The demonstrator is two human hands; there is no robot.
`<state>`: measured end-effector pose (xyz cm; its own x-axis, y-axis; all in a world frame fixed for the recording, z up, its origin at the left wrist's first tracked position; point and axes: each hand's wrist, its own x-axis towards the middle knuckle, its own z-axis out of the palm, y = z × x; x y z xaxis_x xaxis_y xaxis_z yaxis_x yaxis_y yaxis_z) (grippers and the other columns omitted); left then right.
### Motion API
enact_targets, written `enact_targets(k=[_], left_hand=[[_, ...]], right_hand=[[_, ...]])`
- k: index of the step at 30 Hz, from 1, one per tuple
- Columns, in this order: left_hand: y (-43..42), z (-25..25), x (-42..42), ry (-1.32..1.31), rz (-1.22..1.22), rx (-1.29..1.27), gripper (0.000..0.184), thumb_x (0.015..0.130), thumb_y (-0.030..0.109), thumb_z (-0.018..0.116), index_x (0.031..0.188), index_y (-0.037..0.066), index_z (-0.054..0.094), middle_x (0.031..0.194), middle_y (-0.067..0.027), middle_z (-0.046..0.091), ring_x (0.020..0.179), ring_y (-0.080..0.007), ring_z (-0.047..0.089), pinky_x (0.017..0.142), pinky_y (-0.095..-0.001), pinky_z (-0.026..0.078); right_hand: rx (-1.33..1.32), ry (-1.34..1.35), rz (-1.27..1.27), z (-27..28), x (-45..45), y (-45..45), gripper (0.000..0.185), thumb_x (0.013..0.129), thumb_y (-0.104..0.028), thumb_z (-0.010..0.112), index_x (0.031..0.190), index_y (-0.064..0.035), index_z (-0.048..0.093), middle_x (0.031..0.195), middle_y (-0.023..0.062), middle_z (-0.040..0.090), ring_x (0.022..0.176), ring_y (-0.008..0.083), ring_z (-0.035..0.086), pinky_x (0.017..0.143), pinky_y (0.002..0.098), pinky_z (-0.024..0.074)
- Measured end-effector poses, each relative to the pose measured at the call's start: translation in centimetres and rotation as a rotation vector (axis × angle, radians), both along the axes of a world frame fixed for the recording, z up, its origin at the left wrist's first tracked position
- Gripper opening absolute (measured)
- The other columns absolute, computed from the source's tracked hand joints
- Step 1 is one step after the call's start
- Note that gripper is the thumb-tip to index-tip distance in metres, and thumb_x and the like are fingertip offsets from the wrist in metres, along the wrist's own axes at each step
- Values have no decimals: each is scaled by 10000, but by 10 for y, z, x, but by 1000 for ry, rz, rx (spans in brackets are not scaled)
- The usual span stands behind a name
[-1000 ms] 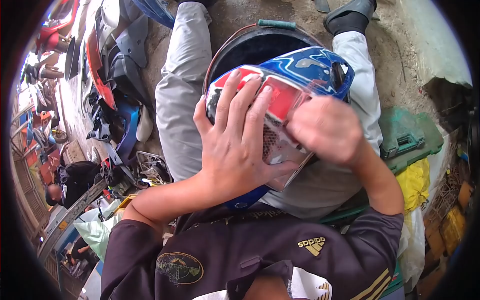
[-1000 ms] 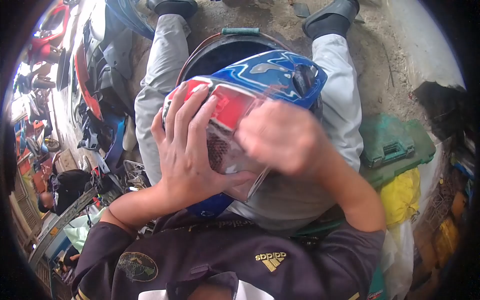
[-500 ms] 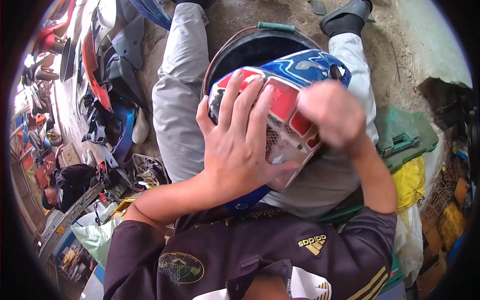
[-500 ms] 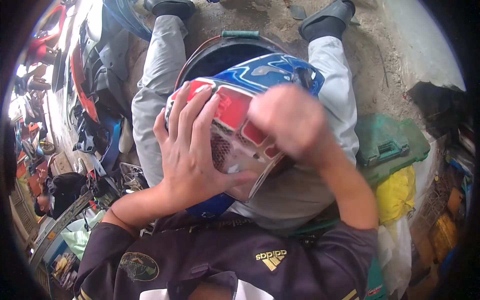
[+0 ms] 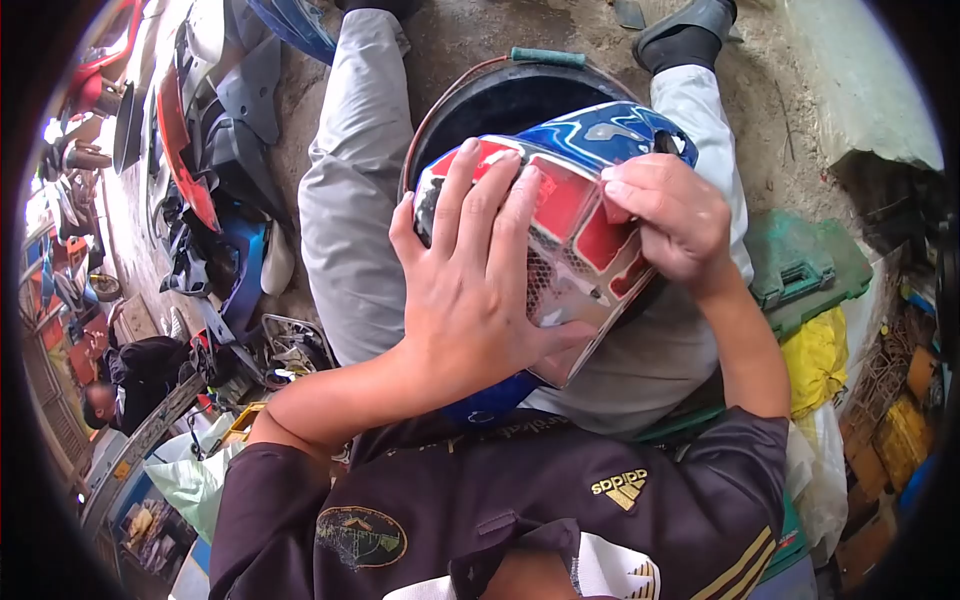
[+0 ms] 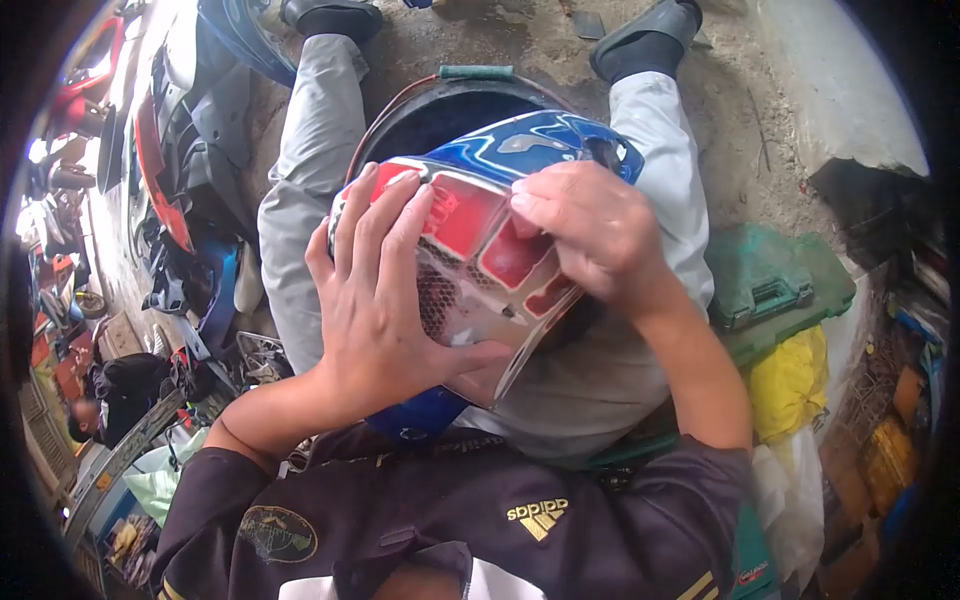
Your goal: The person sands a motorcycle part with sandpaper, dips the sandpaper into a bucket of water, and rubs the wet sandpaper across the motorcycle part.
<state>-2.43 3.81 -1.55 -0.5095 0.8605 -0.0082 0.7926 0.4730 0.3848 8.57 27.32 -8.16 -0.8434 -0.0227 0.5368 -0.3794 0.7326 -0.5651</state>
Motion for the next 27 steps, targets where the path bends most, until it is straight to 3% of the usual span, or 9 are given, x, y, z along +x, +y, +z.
enact_targets(k=[3, 8, 9, 13, 17, 19, 20, 23, 27], left_hand=[[-4, -4, 0, 5, 0, 70, 1387, 530, 701, 966, 1623, 27, 439, 1632, -171, 498, 1598, -451, 367, 1246, -605, 205], [-2, -1, -1, -4, -3, 31, 1395, 510, 684, 975, 1619, 26, 443, 1630, -183, 502, 1597, -447, 371, 1241, -615, 219], [-1, -2, -2, -1, -5, 46, 1399, 507, 684, 976, 1620, 27, 442, 1630, -182, 502, 1598, -444, 371, 1239, -617, 219], [-2, 1, -1, -3, -1, 36, 1415, 488, 654, 996, 1630, 39, 431, 1644, -173, 495, 1603, -430, 371, 1237, -622, 217], [-3, -3, 2, 13, 13, 58, 1304, 542, 675, 952, 1578, 35, 485, 1634, -151, 499, 1613, -386, 369, 1205, -658, 198], [-2, -4, 3, 28, 4, 52, 1298, 543, 676, 952, 1575, 40, 487, 1638, -148, 497, 1612, -384, 371, 1204, -662, 199], [-2, -4, 4, 35, 8, 46, 1300, 532, 669, 959, 1573, 46, 491, 1636, -148, 498, 1613, -380, 371, 1205, -658, 205], [-4, -2, 3, 31, 3, 63, 1399, 503, 641, 996, 1641, 56, 429, 1650, -157, 487, 1606, -416, 368, 1224, -627, 225], [-3, 0, 4, 18, -3, 15, 1430, 483, 622, 1012, 1651, 59, 409, 1657, -153, 483, 1612, -406, 361, 1222, -628, 225]], right_hand=[[-11, 3, 102, 21, 6, -23, 356, 769, -31, 751, 1123, 4, 765, 1089, 164, 770, 995, 362, 770, 893, 470, 644], [55, 35, -1, 16, -1, -21, 237, 817, -94, 749, 1041, -20, 772, 1061, 130, 773, 1005, 309, 774, 892, 445, 645], [-37, 38, 131, 21, 2, -30, 277, 793, -63, 766, 1068, -28, 764, 1050, 135, 775, 995, 328, 770, 879, 456, 646], [1, 43, -40, -4, -8, -1, 342, 787, -15, 744, 1129, -23, 753, 1065, 158, 774, 1005, 348, 769, 882, 457, 644], [-63, -10, 96, 21, 6, -27, 415, 737, 64, 700, 1142, -10, 748, 1089, 167, 776, 1020, 391, 762, 894, 485, 634], [-19, -8, -21, 1, 0, -1, 414, 734, 77, 699, 1134, -15, 752, 1079, 164, 772, 1016, 385, 762, 891, 484, 635], [-59, -14, -30, -1, 1, -1, 375, 741, 57, 672, 1100, 22, 773, 1081, 185, 781, 982, 377, 783, 894, 463, 647], [-75, 15, 104, 19, 9, -34, 368, 743, 64, 702, 1099, -6, 762, 1090, 162, 776, 1009, 378, 764, 887, 459, 643], [-2, 48, -64, -5, 1, -8, 281, 805, -56, 729, 1080, -17, 768, 1083, 145, 772, 976, 324, 766, 899, 449, 640]])
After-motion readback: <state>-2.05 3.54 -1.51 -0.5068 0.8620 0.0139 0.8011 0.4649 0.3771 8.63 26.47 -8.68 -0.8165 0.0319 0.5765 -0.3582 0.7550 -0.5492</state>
